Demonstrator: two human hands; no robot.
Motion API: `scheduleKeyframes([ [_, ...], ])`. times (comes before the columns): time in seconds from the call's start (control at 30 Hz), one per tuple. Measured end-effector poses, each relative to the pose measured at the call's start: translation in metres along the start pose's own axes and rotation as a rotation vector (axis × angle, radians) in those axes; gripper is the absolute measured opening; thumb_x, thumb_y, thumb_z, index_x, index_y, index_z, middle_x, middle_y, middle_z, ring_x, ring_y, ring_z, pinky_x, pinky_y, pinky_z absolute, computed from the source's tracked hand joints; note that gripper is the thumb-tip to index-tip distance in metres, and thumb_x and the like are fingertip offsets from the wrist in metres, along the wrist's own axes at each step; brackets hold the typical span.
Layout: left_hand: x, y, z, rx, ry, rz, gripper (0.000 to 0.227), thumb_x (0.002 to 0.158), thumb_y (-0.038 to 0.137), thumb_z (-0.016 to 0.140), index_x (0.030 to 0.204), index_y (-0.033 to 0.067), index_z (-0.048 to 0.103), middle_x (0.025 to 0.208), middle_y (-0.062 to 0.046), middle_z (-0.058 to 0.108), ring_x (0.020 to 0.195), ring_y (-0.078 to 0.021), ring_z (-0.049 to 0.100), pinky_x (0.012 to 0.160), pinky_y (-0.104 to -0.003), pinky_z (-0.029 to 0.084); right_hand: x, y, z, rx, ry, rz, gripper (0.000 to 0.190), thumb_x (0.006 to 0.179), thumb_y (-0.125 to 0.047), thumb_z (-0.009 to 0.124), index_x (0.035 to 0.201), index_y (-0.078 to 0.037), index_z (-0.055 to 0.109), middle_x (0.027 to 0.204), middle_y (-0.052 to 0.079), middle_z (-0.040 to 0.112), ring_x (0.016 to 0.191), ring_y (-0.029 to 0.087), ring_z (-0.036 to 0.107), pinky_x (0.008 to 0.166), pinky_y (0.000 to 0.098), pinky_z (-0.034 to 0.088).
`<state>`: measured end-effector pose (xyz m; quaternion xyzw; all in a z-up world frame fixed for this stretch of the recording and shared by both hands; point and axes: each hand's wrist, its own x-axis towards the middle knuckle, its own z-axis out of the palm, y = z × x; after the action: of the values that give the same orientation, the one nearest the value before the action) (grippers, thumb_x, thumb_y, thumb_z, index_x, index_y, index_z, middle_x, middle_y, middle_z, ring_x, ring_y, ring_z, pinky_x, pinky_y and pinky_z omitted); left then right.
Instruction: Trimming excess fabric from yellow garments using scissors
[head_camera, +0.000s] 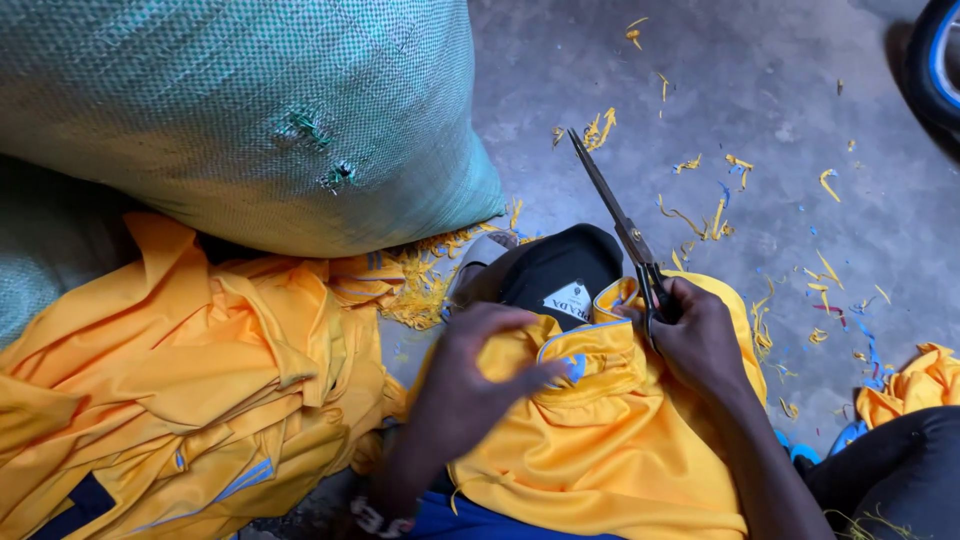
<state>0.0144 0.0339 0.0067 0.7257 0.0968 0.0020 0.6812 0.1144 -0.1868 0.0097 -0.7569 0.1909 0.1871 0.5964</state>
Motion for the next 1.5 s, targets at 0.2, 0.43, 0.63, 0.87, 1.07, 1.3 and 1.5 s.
scheduleKeyframes([
  [0.2, -0.003, 0.007, 0.042, 0.373, 0.169, 0.267, 0.027, 0.077, 0.023, 0.079, 0.093, 0.0084, 0.064, 0.091, -0.003, 0.065, 0.088, -0.0233, 0.057, 0.083, -0.040, 0.038, 0.006, 0.002, -0.002, -0.037, 0.012, -0.029, 0.018, 0.086, 0.011, 0.073, 0.091, -0.001, 0.061, 0.075, 0.006, 0.057, 0.059, 0.011, 0.049, 0.048, 0.0240, 0.039],
  [0.43, 0.009, 0.008, 0.014, 0.621, 0.448, 0.565, 0.025, 0.068, -0.007, 0.067, 0.088, 0.0063, 0.060, 0.081, -0.007, 0.057, 0.077, -0.0286, 0.050, 0.077, -0.042, 0.040, 0.007, 0.050, -0.049, -0.315, 0.207, -0.530, 0.020, 0.082, 0.010, 0.069, 0.098, 0.000, 0.064, 0.087, 0.004, 0.066, 0.072, 0.011, 0.054, 0.069, 0.0246, 0.046],
  [0.63, 0.002, 0.008, 0.016, 0.652, 0.315, 0.645, 0.028, 0.062, -0.007, 0.070, 0.086, 0.0052, 0.062, 0.092, -0.009, 0.055, 0.092, -0.0309, 0.052, 0.085, -0.044, 0.043, -0.011, 0.079, -0.062, -0.228, 0.304, -0.541, 0.022, 0.083, 0.014, 0.068, 0.099, 0.001, 0.059, 0.106, 0.007, 0.070, 0.076, 0.011, 0.054, 0.070, 0.0240, 0.045],
  [0.87, -0.020, -0.003, 0.015, 0.458, 0.126, 0.570, 0.020, 0.076, 0.007, 0.084, 0.088, 0.0017, 0.068, 0.114, -0.014, 0.062, 0.123, -0.0375, 0.056, 0.091, -0.041, 0.055, -0.013, 0.090, -0.071, -0.321, 0.344, -0.506, 0.020, 0.085, 0.007, 0.069, 0.103, 0.000, 0.066, 0.089, 0.002, 0.064, 0.068, 0.009, 0.044, 0.062, 0.0236, 0.037],
  [1.07, -0.015, 0.005, 0.025, 0.703, 0.171, 0.579, 0.023, 0.075, 0.004, 0.080, 0.070, 0.0043, 0.058, 0.112, -0.013, 0.060, 0.129, -0.0376, 0.052, 0.100, -0.049, 0.040, -0.014, 0.090, -0.071, -0.390, 0.362, -0.495, 0.019, 0.085, 0.004, 0.072, 0.103, 0.001, 0.067, 0.083, 0.003, 0.065, 0.064, 0.011, 0.046, 0.058, 0.0264, 0.038],
  [1.3, 0.007, -0.003, 0.035, 0.712, 0.165, 0.569, 0.029, 0.071, 0.005, 0.082, 0.098, 0.0022, 0.069, 0.113, -0.016, 0.061, 0.134, -0.0438, 0.052, 0.113, -0.057, 0.034, 0.001, 0.108, -0.074, -0.306, 0.395, -0.570, 0.022, 0.078, 0.007, 0.082, 0.094, 0.002, 0.068, 0.081, 0.019, 0.069, 0.081, 0.018, 0.063, 0.070, 0.0315, 0.053],
  [1.5, 0.015, -0.024, 0.041, 0.730, 0.164, 0.597, 0.013, 0.095, 0.021, 0.069, 0.088, 0.0115, 0.073, 0.102, -0.008, 0.060, 0.126, -0.0353, 0.058, 0.111, -0.050, 0.038, -0.006, 0.105, -0.075, -0.366, 0.422, -0.573, 0.022, 0.078, 0.006, 0.082, 0.094, 0.003, 0.068, 0.080, 0.019, 0.068, 0.081, 0.020, 0.064, 0.070, 0.0334, 0.054],
])
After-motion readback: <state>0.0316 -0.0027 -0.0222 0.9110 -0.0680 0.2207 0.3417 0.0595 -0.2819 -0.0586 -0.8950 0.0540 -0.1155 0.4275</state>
